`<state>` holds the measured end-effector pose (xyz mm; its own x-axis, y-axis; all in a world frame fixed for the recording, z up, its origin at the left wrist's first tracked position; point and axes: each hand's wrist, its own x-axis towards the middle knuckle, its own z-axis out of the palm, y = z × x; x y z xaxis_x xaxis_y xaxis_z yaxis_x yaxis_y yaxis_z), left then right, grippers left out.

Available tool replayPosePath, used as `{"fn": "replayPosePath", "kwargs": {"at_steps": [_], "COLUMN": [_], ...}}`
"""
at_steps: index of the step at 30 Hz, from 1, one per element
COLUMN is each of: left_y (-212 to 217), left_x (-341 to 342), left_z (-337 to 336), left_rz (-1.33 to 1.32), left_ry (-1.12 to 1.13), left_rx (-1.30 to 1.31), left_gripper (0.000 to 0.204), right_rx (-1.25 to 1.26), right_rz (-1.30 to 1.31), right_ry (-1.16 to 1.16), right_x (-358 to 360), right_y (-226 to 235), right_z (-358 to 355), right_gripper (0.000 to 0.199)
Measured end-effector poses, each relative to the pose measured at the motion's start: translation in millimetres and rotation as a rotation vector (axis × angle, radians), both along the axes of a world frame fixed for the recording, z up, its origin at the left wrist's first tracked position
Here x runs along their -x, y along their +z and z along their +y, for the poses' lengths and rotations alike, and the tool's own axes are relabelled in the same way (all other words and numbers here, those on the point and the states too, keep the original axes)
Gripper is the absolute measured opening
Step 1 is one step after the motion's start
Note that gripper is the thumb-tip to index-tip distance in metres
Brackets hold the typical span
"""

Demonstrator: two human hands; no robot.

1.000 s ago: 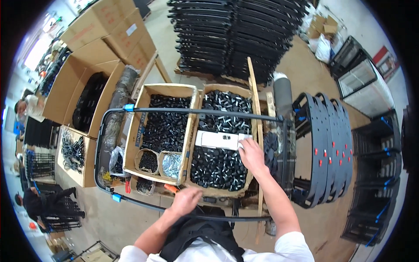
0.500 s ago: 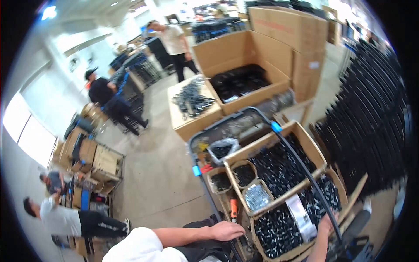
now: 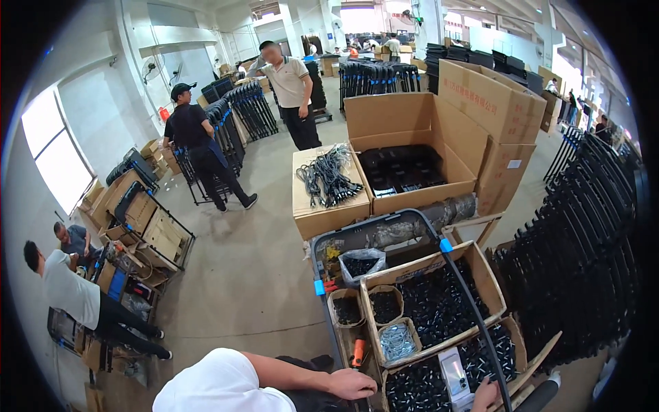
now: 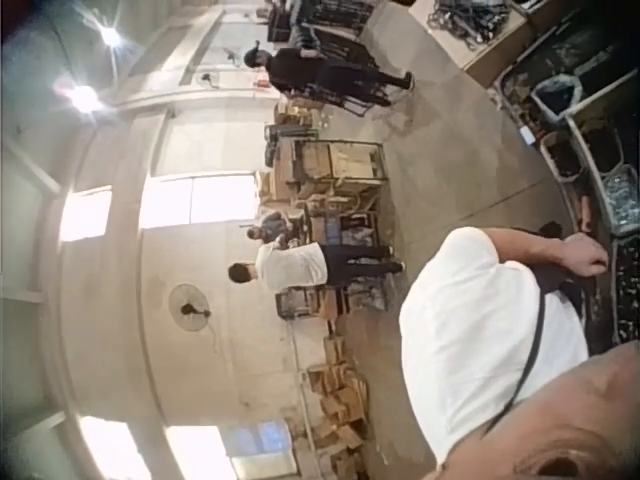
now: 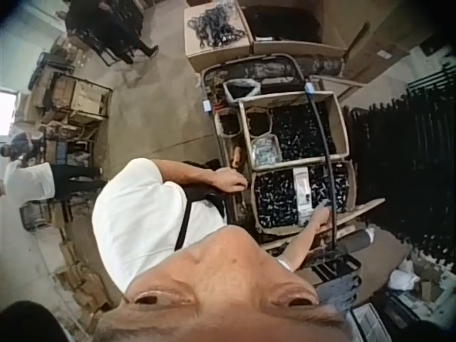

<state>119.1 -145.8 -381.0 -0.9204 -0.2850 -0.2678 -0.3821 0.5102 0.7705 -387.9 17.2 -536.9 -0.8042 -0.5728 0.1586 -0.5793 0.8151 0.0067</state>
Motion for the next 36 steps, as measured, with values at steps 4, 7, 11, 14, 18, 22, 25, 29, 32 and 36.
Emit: {"fn": "replayPosePath", "kwargs": {"at_steps": [4, 7, 11, 14, 18, 22, 25, 29, 32, 36], "left_y": [6.9, -7.8, 11.4, -60.2, -68.1, -21.5, -25.8, -0.8, -2.1, 2.0], "left_x": [5.9, 5.2, 19.2, 32.6, 21.8, -9.4, -26.1, -45.0, -60.7, -81.6], "left_z": [-6.1, -9.8, -21.1, -13.3, -15.0, -35.2, -49.0, -73.7, -98.8, -128.7], "left_rz": [-0.028, -0.007, -0.077, -0.029, 0.094, 0.080, 0.171, 0.190, 0.140, 0.133], "left_ry": [0.040, 0.054, 0.079, 0.219, 0.291, 0.349, 0.178, 0.296, 0.268, 0.099], "left_rx": [-0.098, -0.136, -0.429, -0.991, -1.116, -1.026, -1.271, -1.617, -1.424, -1.241], "left_gripper": [0.032, 0.034, 0.039, 0.068, 0.061, 0.038, 0.049, 0.045, 0.035, 0.048], "right_rx": [0.074, -0.062, 0.453, 0.610, 0.498, 0.386, 0.410, 0.816, 0.948, 0.908], "right_rz": [-0.489, -0.602, -0.991, -0.907, -0.779, -0.784, -0.724, -0.830, -0.870, -0.655], "right_ry": [-0.048, -0.063, 0.033, 0.113, 0.159, 0.107, 0.053, -0.082, -0.092, 0.021], "right_x": [-82.3, -157.6, -239.9, -338.9, -417.1, -447.4, -466.2, -478.6, -483.6, -420.9], "right_y": [91.8, 172.2, 162.4, 173.8, 200.3, 217.8, 234.7, 232.5, 246.4, 222.2], "right_z": [-10.3, -31.7, -25.6, -47.9, -76.9, -92.3, -104.7, -127.5, -145.2, -134.2], "right_gripper": [0.069, 0.071, 0.076, 0.052, 0.040, 0.037, 0.039, 0.029, 0.029, 0.044]}}
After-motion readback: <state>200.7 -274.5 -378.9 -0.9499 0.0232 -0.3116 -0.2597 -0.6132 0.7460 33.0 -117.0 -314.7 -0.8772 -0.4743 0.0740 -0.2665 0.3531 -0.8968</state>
